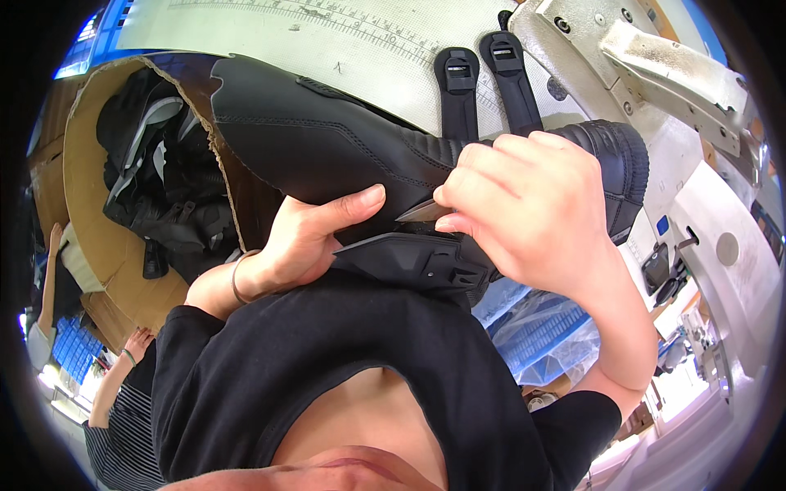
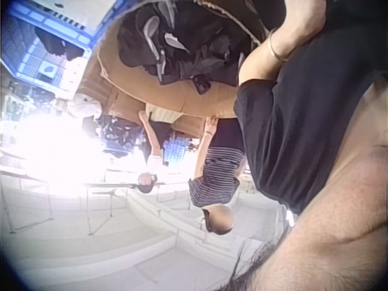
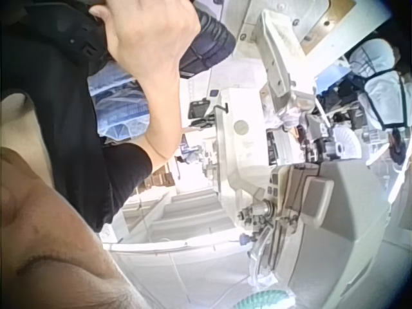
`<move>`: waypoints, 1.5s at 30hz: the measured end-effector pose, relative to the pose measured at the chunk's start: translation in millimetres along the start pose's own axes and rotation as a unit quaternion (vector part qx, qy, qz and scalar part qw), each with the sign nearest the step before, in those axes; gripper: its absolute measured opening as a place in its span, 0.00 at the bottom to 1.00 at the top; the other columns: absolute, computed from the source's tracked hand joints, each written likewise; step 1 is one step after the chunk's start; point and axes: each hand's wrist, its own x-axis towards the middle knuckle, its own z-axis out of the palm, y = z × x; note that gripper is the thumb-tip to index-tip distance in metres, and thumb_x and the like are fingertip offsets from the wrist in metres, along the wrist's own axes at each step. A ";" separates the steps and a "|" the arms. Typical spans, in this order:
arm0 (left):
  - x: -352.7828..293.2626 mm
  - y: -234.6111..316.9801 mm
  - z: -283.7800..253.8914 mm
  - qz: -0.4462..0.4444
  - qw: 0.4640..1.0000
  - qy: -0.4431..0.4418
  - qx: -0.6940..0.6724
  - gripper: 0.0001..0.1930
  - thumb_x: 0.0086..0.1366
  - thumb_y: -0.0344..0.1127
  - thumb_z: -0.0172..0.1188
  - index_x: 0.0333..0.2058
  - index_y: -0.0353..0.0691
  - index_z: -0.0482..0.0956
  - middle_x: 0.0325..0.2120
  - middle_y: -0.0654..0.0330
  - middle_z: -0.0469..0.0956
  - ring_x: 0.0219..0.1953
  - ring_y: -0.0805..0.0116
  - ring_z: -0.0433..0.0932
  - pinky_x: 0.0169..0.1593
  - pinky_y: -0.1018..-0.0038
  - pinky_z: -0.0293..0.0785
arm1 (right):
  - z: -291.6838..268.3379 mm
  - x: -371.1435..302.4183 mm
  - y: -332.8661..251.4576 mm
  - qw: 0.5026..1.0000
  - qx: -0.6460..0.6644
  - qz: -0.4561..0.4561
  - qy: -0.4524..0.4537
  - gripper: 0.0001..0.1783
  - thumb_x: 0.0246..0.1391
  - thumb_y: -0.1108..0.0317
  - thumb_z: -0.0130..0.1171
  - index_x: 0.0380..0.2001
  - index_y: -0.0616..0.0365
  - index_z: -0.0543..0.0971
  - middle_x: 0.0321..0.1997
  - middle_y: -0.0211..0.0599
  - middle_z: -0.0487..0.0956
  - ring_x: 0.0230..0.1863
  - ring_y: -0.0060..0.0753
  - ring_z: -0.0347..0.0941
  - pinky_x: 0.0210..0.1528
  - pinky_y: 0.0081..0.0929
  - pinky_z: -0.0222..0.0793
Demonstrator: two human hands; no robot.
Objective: The person stitches together black motorcycle boot upper components using an industrial sewing machine, then trims excess threads with thread nippers.
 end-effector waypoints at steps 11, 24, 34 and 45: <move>1.5 0.0 2.0 0.006 1.000 0.001 0.003 0.14 0.59 0.27 0.64 0.44 0.33 0.77 0.40 0.61 0.78 0.43 0.73 0.75 0.50 0.75 0.70 | -9.4 -18.0 9.6 0.993 0.071 0.058 0.079 0.16 0.32 0.63 0.70 0.25 0.58 0.78 0.22 0.34 0.74 0.23 0.39 0.71 0.26 0.30 0.64; 0.2 -0.6 -0.4 0.020 0.999 0.000 0.049 0.16 0.61 0.25 0.59 0.48 0.32 0.74 0.44 0.56 0.77 0.46 0.68 0.76 0.52 0.70 0.72 | -4.8 -14.5 4.0 0.998 0.021 0.046 0.045 0.15 0.32 0.60 0.68 0.26 0.54 0.78 0.24 0.31 0.74 0.23 0.36 0.69 0.25 0.30 0.62; 1.8 -1.3 -2.1 0.008 1.000 -0.008 0.028 0.17 0.62 0.26 0.60 0.50 0.32 0.72 0.45 0.55 0.76 0.49 0.65 0.75 0.54 0.69 0.71 | -5.4 -9.9 2.7 0.995 0.052 0.073 0.042 0.14 0.34 0.62 0.68 0.25 0.55 0.77 0.23 0.30 0.74 0.24 0.37 0.70 0.26 0.31 0.62; -12.6 6.7 -5.1 0.100 0.990 0.021 0.092 0.12 0.60 0.26 0.63 0.43 0.32 0.77 0.38 0.62 0.78 0.41 0.73 0.75 0.47 0.76 0.71 | -8.7 -46.0 -5.4 0.935 0.191 0.158 0.254 0.18 0.39 0.69 0.71 0.34 0.63 0.77 0.29 0.39 0.76 0.28 0.28 0.69 0.31 0.20 0.62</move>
